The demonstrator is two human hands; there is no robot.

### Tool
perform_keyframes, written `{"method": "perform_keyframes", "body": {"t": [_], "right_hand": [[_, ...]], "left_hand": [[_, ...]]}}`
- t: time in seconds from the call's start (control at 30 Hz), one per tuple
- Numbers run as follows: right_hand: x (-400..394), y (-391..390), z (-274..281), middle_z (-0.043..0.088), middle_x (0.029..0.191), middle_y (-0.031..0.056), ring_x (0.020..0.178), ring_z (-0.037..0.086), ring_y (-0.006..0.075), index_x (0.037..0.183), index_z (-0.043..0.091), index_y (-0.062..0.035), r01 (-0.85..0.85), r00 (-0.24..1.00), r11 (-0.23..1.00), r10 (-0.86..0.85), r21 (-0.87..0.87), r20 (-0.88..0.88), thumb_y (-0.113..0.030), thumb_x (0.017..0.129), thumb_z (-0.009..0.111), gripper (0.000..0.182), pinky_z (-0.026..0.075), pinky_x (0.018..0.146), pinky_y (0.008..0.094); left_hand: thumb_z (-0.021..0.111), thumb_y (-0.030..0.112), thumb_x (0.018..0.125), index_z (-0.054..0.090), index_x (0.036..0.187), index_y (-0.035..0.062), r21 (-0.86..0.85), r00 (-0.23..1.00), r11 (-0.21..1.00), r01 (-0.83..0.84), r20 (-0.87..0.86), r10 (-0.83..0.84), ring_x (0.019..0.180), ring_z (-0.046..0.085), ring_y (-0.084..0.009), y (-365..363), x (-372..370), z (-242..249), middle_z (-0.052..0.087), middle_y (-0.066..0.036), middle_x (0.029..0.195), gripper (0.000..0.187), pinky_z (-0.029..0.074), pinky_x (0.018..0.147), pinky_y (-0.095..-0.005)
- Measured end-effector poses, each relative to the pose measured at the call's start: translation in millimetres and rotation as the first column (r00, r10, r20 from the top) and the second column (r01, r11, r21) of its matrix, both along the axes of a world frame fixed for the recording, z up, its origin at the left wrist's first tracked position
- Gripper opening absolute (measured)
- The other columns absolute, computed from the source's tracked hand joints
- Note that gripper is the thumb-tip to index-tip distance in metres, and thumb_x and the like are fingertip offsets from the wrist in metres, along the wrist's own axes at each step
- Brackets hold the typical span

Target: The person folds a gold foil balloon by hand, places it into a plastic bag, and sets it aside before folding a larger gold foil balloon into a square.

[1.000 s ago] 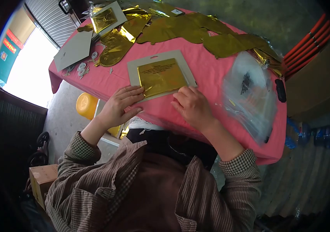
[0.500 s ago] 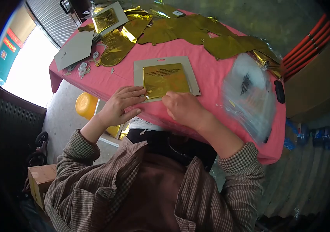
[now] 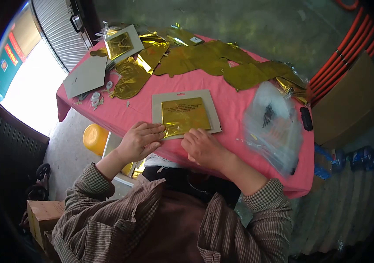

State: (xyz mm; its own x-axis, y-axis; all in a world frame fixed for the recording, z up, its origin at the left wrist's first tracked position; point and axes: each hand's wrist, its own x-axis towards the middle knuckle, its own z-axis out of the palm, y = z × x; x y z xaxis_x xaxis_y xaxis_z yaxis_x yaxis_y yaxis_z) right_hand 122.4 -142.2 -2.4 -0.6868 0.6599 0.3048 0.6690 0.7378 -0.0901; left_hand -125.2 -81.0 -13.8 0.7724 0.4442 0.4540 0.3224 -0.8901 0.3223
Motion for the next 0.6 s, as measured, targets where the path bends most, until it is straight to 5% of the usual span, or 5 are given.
{"method": "perform_keyframes", "body": {"t": [0.23,0.33,0.4,0.53,0.6], "right_hand": [[34.5,-34.1,5.0,0.052,0.091,0.0092,0.097,0.051,0.0285,0.087,0.048,-0.0036,0.022,0.999,0.999,-0.024,-0.042,-0.040,-0.010,0.067,0.062,0.025,0.038,0.093,0.0393],[63.1,-55.2,24.2,0.055,0.083,0.0079,0.089,0.057,0.0243,0.087,0.049,-0.0027,0.060,0.968,0.905,-0.155,-0.422,-0.195,-0.004,0.070,0.057,0.019,0.044,0.085,0.0355],[78.2,-72.2,40.7,0.056,0.079,0.0066,0.078,0.058,0.0173,0.083,0.048,-0.0023,0.102,0.779,0.615,-0.538,-0.782,-0.322,0.003,0.076,0.051,0.009,0.048,0.073,0.0309],[104.9,-90.9,49.8,0.055,0.076,0.0059,0.070,0.056,0.0143,0.079,0.047,-0.0034,-0.105,0.449,0.639,-0.653,-0.762,-0.610,0.003,0.080,0.048,0.007,0.047,0.066,0.0258],[115.6,-93.9,60.3,0.054,0.073,0.0053,0.066,0.054,0.0139,0.075,0.047,-0.0027,-0.126,0.438,0.629,-0.659,-0.767,-0.612,0.003,0.080,0.050,0.008,0.045,0.063,0.0252]], "left_hand": [[0.060,0.024,0.079,0.062,0.101,0.0040,0.062,1.000,0.998,0.019,-0.021,-0.018,0.108,0.053,-0.0253,3.1,-2.5,-4.7,0.058,-0.010,0.117,0.030,0.040,0.090,-0.0402],[0.060,0.036,0.078,0.060,0.104,0.0029,0.054,0.998,0.998,0.031,-0.048,-0.029,0.110,0.052,-0.0266,2.4,-4.7,-5.8,0.057,-0.011,0.119,0.042,0.039,0.091,-0.0407],[0.060,0.038,0.078,0.059,0.105,0.0029,0.070,0.998,0.996,0.046,-0.049,-0.043,0.110,0.051,-0.0271,0.0,-6.3,-3.6,0.056,-0.011,0.119,0.044,0.040,0.091,-0.0407],[0.064,0.044,0.074,0.057,0.109,0.0030,0.084,0.998,0.996,0.038,-0.059,-0.033,0.110,0.052,-0.0282,-0.9,-3.1,1.7,0.057,-0.012,0.115,0.055,0.040,0.091,-0.0409],[0.066,0.043,0.073,0.056,0.110,0.0030,0.085,0.998,0.995,0.044,-0.059,-0.039,0.110,0.052,-0.0284,0.4,-1.3,2.4,0.057,-0.012,0.115,0.055,0.040,0.091,-0.0412]]}}
